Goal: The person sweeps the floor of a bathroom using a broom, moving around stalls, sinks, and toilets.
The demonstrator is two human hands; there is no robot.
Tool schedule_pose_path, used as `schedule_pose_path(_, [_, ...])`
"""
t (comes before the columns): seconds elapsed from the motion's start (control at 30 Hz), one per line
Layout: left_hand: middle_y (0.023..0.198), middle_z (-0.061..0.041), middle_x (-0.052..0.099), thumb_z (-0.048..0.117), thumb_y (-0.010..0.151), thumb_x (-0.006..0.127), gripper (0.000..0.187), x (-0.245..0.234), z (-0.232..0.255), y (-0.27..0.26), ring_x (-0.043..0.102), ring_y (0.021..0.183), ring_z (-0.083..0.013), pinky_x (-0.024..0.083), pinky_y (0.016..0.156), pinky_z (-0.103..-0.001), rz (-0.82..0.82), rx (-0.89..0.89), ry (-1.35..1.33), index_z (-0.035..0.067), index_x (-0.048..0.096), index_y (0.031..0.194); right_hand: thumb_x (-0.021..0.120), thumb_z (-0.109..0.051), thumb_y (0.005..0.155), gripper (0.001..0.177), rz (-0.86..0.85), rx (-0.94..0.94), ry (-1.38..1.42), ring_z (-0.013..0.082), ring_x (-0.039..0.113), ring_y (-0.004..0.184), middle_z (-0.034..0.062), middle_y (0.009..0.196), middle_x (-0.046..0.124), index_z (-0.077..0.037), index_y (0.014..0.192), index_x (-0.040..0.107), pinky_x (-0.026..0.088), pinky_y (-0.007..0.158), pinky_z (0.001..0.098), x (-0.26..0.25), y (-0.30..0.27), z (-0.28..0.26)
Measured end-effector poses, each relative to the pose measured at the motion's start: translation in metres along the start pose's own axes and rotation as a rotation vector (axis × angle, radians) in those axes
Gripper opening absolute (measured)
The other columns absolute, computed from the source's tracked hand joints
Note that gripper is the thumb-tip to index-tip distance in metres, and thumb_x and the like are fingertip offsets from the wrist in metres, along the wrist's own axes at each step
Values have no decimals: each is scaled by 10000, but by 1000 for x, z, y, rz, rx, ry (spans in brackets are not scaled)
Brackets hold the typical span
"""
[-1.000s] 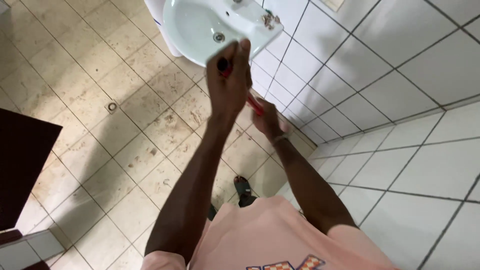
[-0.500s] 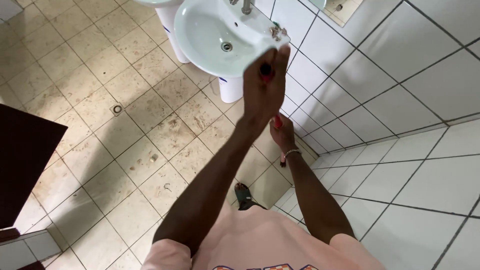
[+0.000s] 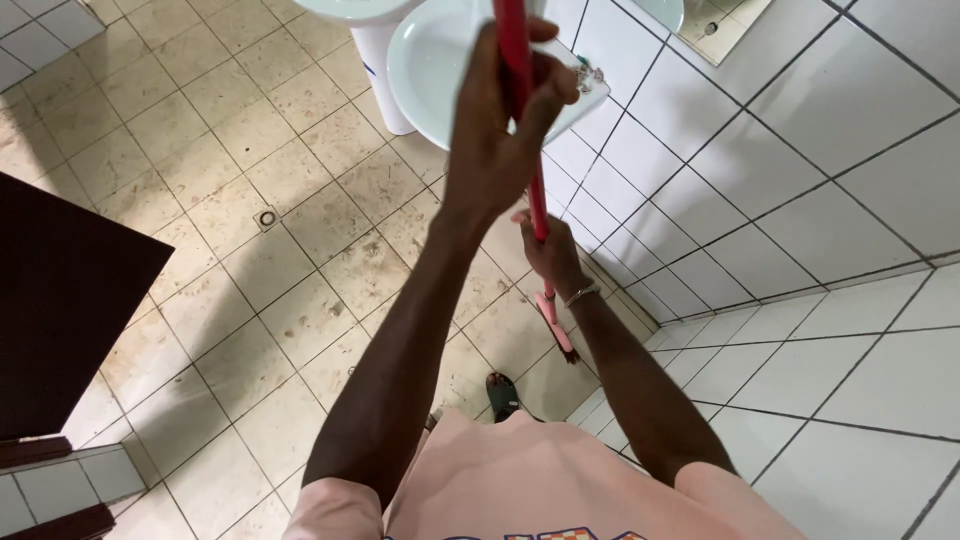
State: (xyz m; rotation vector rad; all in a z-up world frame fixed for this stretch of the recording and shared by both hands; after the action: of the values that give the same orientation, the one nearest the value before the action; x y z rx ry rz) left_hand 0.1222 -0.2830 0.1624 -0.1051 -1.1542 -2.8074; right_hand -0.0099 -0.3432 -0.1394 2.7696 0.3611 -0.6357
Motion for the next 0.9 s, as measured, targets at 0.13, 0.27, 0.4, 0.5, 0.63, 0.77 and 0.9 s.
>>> schedule_pose_path(0.13, [948,-39,667,172,1134,531,200,31,-38,-10,674,816,-118,573,747,-299,40,-93,67,49,517,1291,637,-36,952,127,-90,-211,104,130,583,624,61,674,628,-2,831,619,462,560,322,-23,33,-17])
schedule_pose_path(0.27, [826,-52,656,180,1137,504,217,55,-38,15,657,737,-118,554,690,-286,18,-125,81,49,534,1307,622,62,889,103,-120,25,454,152,522,584,63,663,572,26,802,581,385,525,340,-40,41,13])
schedule_pose_path(0.4, [884,-52,697,190,1144,516,216,69,-9,44,689,746,-112,578,716,-273,19,12,51,56,522,1313,656,18,805,76,-122,192,412,134,643,609,32,712,673,-32,860,641,524,538,299,-23,24,64])
schedule_pose_path(0.5, [923,-46,719,197,1155,545,196,74,-7,58,714,762,-95,592,712,-253,16,45,-20,56,524,1290,659,-59,907,147,-127,208,315,164,635,542,75,640,635,2,803,577,513,489,314,-9,8,95])
schedule_pose_path(0.63, [926,-76,712,179,1116,584,215,72,-36,45,705,785,-108,597,716,-258,44,-86,-68,14,566,1253,617,-56,893,72,-68,220,346,161,606,552,61,719,590,8,896,584,516,467,342,-12,21,89])
schedule_pose_path(0.77, [896,-79,685,154,1086,572,193,77,-71,22,692,793,-126,595,719,-277,54,-157,-69,-3,566,1198,637,-99,935,133,-25,38,301,160,615,570,74,704,621,21,881,616,505,497,334,-34,57,41])
schedule_pose_path(0.9, [772,-53,643,174,1098,526,161,76,-84,27,654,677,-123,542,654,-282,17,-163,118,30,540,1168,644,-120,934,147,67,-164,208,151,636,597,58,700,647,13,871,632,522,539,323,-62,93,-7])
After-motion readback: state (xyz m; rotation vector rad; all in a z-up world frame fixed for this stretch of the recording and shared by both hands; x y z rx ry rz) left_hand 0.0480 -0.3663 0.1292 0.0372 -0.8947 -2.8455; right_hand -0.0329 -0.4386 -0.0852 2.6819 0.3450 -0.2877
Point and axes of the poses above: each hand's wrist, its own y-axis towards the middle knuckle, its own x-axis out of the palm, z = x × y, the point moved 9 cm from there along y, towards the middle knuckle
